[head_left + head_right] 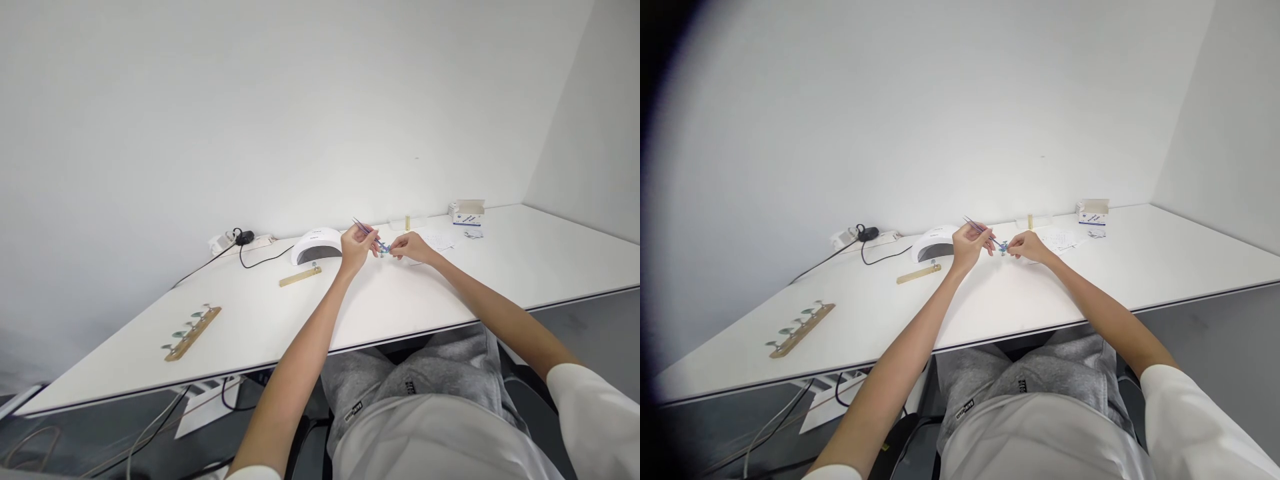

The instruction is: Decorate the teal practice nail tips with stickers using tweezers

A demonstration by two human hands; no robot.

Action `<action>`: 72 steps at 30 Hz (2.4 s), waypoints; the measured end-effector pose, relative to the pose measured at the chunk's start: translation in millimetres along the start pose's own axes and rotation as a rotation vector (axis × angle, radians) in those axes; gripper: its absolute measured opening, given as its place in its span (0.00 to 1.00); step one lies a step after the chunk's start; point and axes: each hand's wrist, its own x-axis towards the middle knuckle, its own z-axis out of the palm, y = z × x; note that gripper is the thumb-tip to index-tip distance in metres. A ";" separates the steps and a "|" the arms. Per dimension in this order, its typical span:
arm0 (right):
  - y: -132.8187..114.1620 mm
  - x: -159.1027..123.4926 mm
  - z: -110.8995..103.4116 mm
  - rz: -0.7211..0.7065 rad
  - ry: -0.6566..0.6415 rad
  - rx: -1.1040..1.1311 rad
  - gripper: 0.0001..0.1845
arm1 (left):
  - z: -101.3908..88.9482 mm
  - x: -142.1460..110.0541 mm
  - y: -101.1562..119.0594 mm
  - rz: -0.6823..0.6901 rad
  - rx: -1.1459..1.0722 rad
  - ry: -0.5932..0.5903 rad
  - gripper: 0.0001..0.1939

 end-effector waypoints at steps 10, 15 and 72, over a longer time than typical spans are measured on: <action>-3.3 -0.5 -5.9 -0.002 0.029 0.130 0.09 | -5.9 4.1 2.5 0.028 0.002 0.062 0.16; -3.4 -0.5 -2.7 -0.005 0.011 0.160 0.11 | -11.3 8.2 0.7 0.033 -0.044 0.121 0.17; 2.4 -6.8 -2.6 0.088 -0.561 -0.081 0.20 | -19.2 8.8 -2.7 -0.050 -0.054 0.134 0.18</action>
